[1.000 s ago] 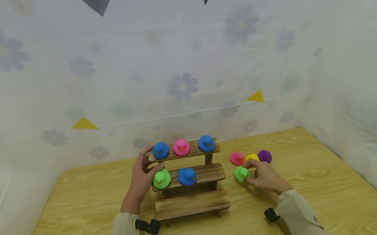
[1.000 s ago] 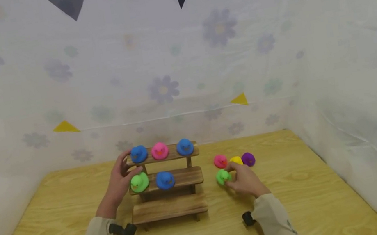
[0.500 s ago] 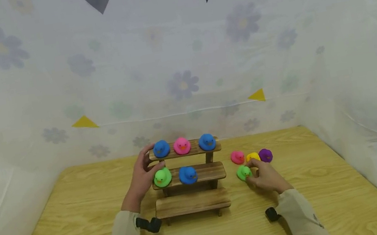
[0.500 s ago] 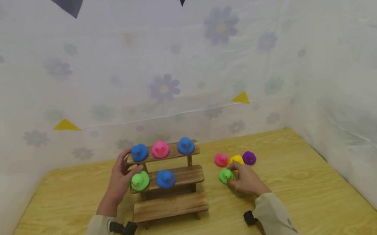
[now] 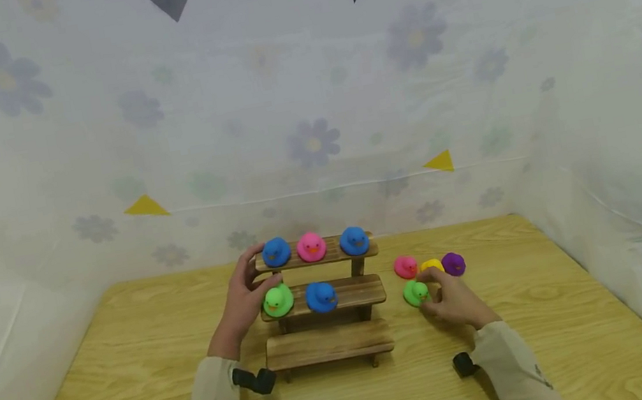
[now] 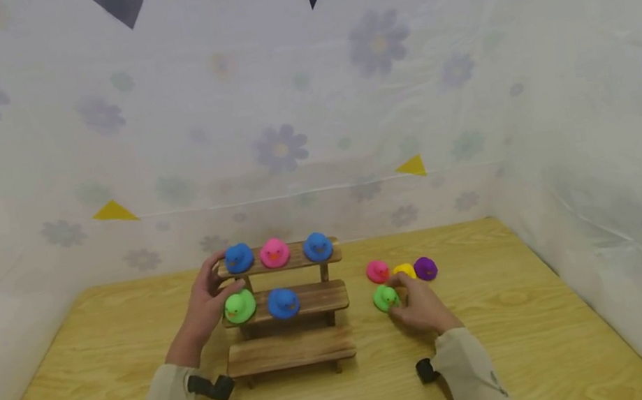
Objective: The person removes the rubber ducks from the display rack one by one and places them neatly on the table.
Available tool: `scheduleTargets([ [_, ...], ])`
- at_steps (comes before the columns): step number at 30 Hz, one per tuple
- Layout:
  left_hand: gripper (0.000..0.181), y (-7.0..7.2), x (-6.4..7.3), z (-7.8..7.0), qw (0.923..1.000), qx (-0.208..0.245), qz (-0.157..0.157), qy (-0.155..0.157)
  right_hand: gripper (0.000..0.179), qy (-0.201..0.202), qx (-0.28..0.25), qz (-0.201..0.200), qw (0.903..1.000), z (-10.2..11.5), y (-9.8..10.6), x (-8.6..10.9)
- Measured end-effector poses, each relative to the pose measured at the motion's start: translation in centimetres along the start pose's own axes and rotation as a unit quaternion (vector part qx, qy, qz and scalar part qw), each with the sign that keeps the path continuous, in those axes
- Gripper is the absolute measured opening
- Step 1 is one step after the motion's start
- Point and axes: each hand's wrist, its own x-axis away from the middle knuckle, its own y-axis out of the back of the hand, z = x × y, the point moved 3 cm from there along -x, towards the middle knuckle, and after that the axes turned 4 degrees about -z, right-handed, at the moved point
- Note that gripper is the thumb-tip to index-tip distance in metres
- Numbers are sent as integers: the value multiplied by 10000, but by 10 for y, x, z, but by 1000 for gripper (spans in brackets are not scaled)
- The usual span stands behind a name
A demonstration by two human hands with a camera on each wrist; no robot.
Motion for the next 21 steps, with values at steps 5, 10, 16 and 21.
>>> scheduleTargets([
  [5, 64, 0, -1, 0, 10000, -21, 9, -10, 57, -120, 94, 57, 9999, 7, 3, 0],
  [10, 64, 1, 0, 3, 10000, -58, -27, 53, 61, 77, 411, -6, 9991, 16, 6, -1],
  [16, 63, 3, 1, 2, 9999, -93, -69, 66, 54, 717, 497, -406, 9954, 32, 9, -2],
  [21, 64, 0, 0, 0, 9999, -119, -35, 8, 41, 1174, 338, -899, 9884, 47, 13, -1],
])
